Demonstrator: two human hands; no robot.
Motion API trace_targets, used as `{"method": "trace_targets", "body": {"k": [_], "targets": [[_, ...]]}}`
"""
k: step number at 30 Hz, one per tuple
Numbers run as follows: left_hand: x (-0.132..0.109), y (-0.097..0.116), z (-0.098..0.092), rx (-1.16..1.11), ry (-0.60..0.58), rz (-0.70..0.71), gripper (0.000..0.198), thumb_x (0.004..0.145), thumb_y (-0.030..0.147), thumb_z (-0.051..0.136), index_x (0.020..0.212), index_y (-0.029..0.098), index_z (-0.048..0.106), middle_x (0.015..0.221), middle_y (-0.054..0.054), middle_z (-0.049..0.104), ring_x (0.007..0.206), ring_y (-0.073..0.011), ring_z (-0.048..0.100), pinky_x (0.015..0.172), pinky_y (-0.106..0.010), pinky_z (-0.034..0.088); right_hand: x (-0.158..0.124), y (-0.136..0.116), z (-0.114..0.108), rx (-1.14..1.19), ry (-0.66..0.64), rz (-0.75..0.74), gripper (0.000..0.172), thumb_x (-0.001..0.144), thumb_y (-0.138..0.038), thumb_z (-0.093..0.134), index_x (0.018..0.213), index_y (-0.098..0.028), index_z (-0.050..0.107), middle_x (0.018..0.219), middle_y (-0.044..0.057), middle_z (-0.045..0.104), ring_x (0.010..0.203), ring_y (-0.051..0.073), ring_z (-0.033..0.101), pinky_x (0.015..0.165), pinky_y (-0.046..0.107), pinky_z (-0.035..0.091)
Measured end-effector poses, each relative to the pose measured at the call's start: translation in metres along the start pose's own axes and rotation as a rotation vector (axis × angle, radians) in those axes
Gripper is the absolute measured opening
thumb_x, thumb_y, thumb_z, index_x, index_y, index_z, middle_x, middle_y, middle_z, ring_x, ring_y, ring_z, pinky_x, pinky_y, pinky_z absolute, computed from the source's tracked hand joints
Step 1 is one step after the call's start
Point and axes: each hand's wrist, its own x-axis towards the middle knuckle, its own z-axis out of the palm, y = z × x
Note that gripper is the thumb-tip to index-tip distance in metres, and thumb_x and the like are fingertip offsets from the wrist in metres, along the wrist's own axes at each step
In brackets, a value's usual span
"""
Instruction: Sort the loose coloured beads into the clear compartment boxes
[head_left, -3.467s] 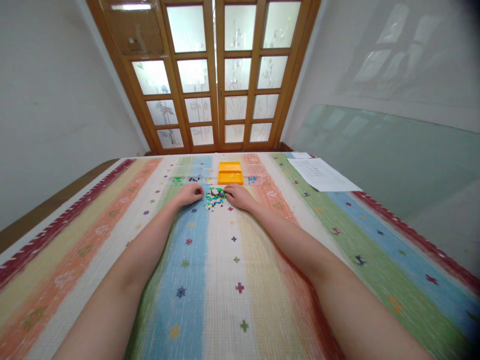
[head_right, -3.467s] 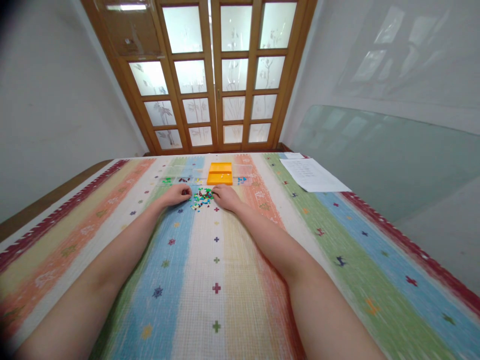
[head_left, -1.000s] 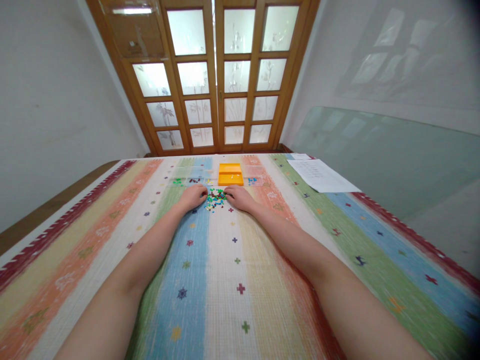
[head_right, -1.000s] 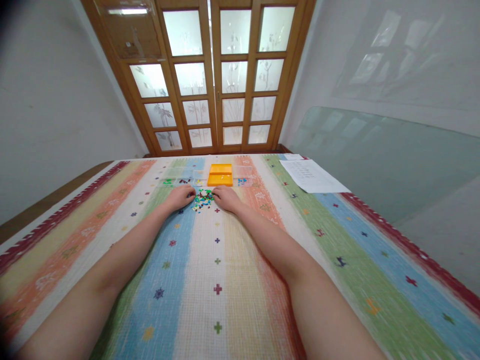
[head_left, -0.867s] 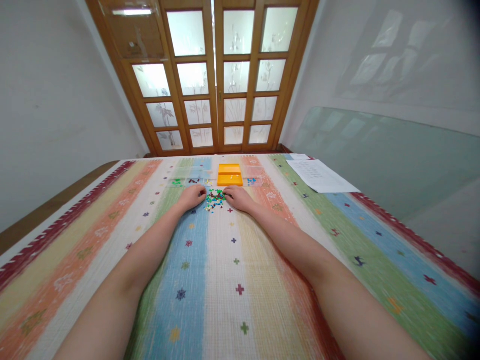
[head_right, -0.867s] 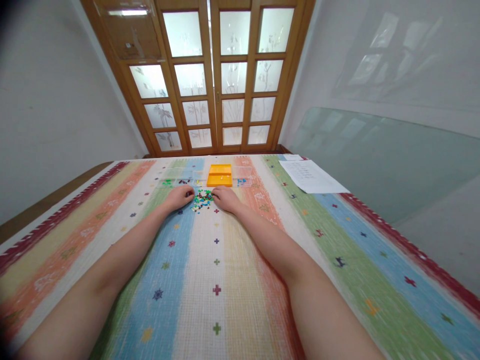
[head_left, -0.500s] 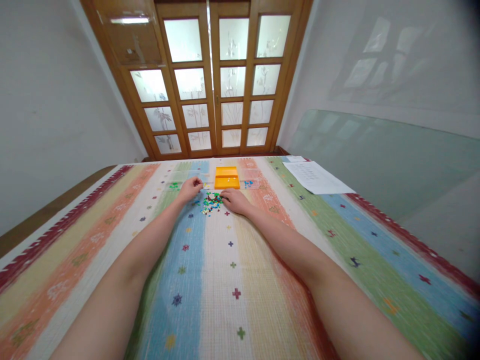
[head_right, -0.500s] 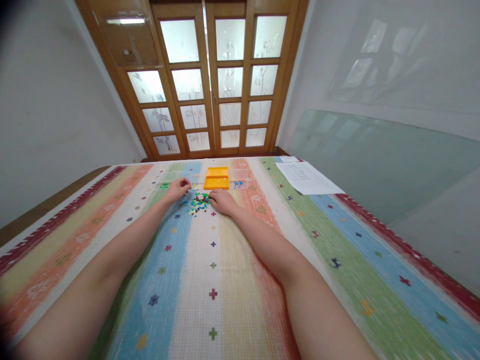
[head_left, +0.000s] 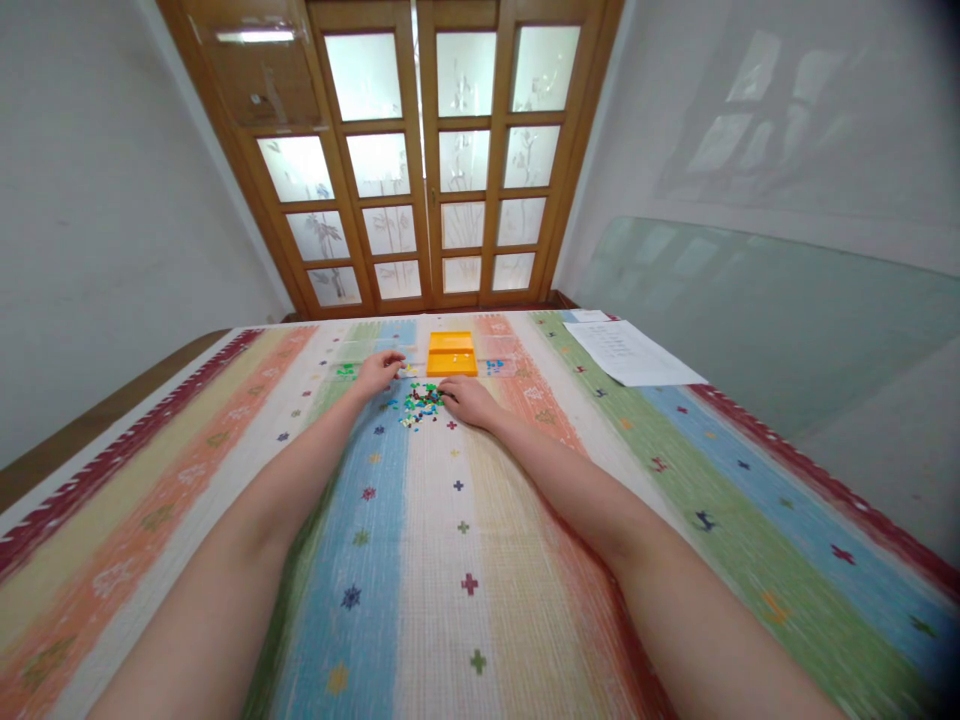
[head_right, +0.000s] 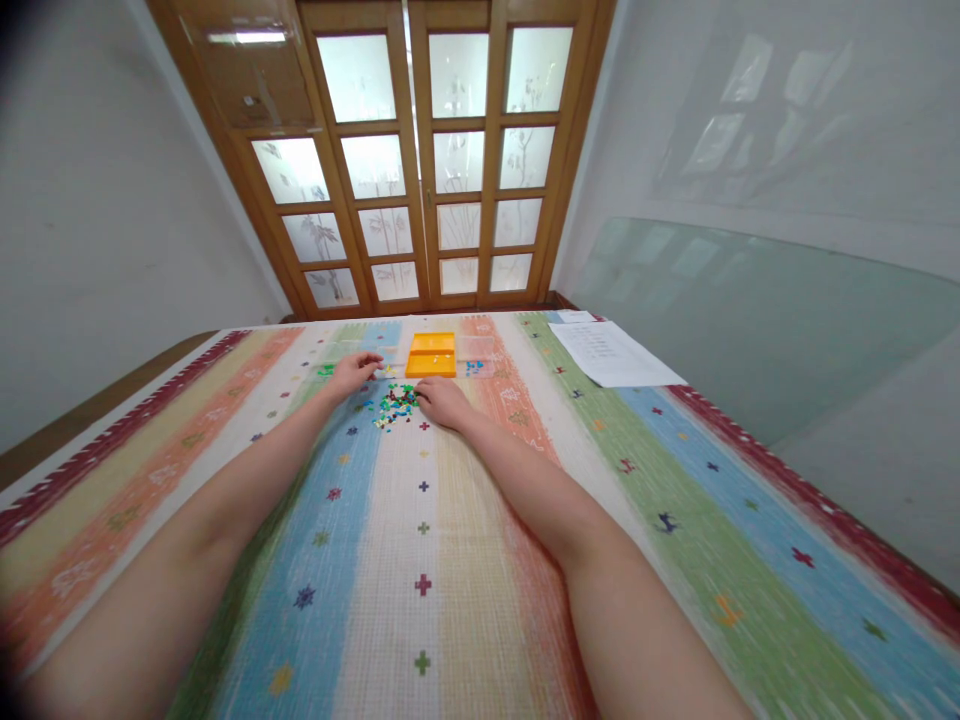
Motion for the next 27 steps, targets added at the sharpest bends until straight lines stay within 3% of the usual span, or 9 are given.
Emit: {"method": "trace_targets", "body": {"k": [3, 7, 11, 17, 21, 27], "targets": [[-0.014, 0.0, 0.004, 0.034, -0.021, 0.024, 0.023, 0.085, 0.03, 0.066, 0.102, 0.018, 0.077, 0.091, -0.006, 0.077, 0.07, -0.0178, 0.065, 0.065, -0.028, 0.051, 0.0, 0.0, 0.0, 0.005, 0.01, -0.001, 0.027, 0.105, -0.027, 0.056, 0.119, -0.019, 0.078, 0.117, 0.012, 0.075, 0.11, 0.022, 0.066, 0.102, 0.033, 0.045], [-0.031, 0.003, 0.012, 0.167, -0.053, 0.181, 0.019, 0.087, 0.028, 0.064, 0.097, 0.02, 0.078, 0.091, -0.006, 0.077, 0.08, -0.0207, 0.068, 0.079, -0.032, 0.052, 0.001, 0.001, 0.002, 0.001, 0.011, 0.002, 0.027, 0.105, -0.028, 0.058, 0.12, -0.019, 0.078, 0.116, 0.012, 0.075, 0.11, 0.022, 0.066, 0.102, 0.033, 0.045], [-0.046, 0.012, 0.019, 0.311, -0.15, 0.295, 0.02, 0.092, 0.029, 0.06, 0.1, 0.023, 0.078, 0.094, -0.004, 0.078, 0.087, -0.0209, 0.068, 0.084, -0.032, 0.051, 0.002, 0.006, 0.007, 0.024, 0.044, -0.02, 0.024, 0.103, -0.025, 0.06, 0.117, -0.019, 0.078, 0.115, 0.012, 0.075, 0.11, 0.023, 0.065, 0.101, 0.034, 0.046], [-0.061, 0.027, 0.027, 0.515, -0.263, 0.555, 0.015, 0.092, 0.029, 0.064, 0.093, 0.022, 0.077, 0.096, -0.006, 0.074, 0.095, -0.0229, 0.066, 0.089, -0.035, 0.049, 0.001, 0.015, 0.016, 0.136, 0.177, -0.189, 0.016, 0.099, -0.02, 0.065, 0.108, -0.021, 0.077, 0.118, 0.01, 0.073, 0.114, 0.023, 0.064, 0.102, 0.037, 0.048], [-0.064, 0.027, 0.029, 0.553, -0.236, 0.573, 0.012, 0.09, 0.029, 0.067, 0.09, 0.022, 0.076, 0.096, -0.006, 0.071, 0.096, -0.0234, 0.065, 0.087, -0.035, 0.048, 0.0, 0.017, 0.018, 0.198, 0.166, -0.305, 0.015, 0.096, -0.019, 0.068, 0.106, -0.025, 0.078, 0.122, 0.009, 0.071, 0.117, 0.024, 0.063, 0.104, 0.039, 0.05], [-0.062, 0.02, 0.025, 0.544, -0.215, 0.541, 0.013, 0.091, 0.026, 0.065, 0.086, 0.02, 0.076, 0.092, -0.007, 0.07, 0.092, -0.0227, 0.063, 0.085, -0.034, 0.048, 0.0, 0.019, 0.019, 0.211, 0.136, -0.327, 0.023, 0.096, -0.016, 0.066, 0.114, -0.026, 0.077, 0.13, 0.009, 0.068, 0.122, 0.025, 0.061, 0.109, 0.042, 0.048]]}}
